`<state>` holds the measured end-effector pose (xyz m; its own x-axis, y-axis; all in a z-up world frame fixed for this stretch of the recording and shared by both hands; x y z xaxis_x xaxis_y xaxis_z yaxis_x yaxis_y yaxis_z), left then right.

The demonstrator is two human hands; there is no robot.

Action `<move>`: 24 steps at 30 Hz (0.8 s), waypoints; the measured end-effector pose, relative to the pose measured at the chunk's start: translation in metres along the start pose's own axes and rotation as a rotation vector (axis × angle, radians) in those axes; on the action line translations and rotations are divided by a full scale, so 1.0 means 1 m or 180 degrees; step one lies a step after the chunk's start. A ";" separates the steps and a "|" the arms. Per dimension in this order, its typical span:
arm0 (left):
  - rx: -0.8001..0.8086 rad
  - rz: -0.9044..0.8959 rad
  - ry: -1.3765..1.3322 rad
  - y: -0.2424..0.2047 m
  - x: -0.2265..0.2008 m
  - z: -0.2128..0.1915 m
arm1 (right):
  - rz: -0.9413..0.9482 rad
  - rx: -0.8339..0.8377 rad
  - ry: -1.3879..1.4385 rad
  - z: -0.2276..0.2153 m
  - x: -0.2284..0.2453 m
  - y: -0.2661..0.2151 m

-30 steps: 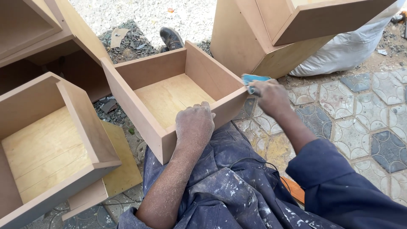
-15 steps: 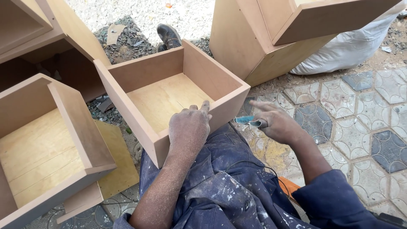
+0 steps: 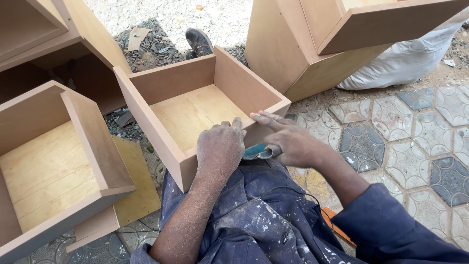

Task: Sanding the edges and corners of wooden drawer boxes using sandpaper to smooth the surfaces.

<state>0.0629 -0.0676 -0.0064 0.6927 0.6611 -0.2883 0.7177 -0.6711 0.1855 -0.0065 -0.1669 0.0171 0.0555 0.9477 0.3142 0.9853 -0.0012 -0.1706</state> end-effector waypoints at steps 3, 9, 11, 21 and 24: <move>0.0014 0.0031 0.0000 0.000 0.000 0.006 | 0.0239 0.0066 -0.0092 0.002 -0.043 0.013; -0.0077 0.0073 0.0039 -0.001 -0.004 0.000 | 0.0298 -0.0119 0.0189 0.021 -0.101 0.027; -0.0112 0.0049 0.0042 -0.001 -0.002 0.001 | 0.0246 -0.0184 0.0312 0.025 -0.091 0.030; -0.0205 0.0038 -0.0057 0.000 -0.003 -0.008 | 0.0146 -0.0335 0.0945 0.035 -0.108 0.036; -0.0250 0.0043 -0.0067 -0.001 -0.003 -0.008 | 0.0169 -0.0386 0.0989 0.037 -0.109 0.034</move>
<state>0.0609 -0.0658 0.0019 0.7012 0.6444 -0.3049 0.7123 -0.6509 0.2624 0.0145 -0.2582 -0.0574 0.1353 0.8028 0.5808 0.9907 -0.1034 -0.0879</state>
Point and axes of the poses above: each hand's wrist, its own y-axis towards the middle knuckle, its own z-axis out of the palm, x = y × z, the point moved 9 cm from there along y, towards the middle knuckle, and after that the axes turned 13 degrees about -x, right-handed, at the moved point
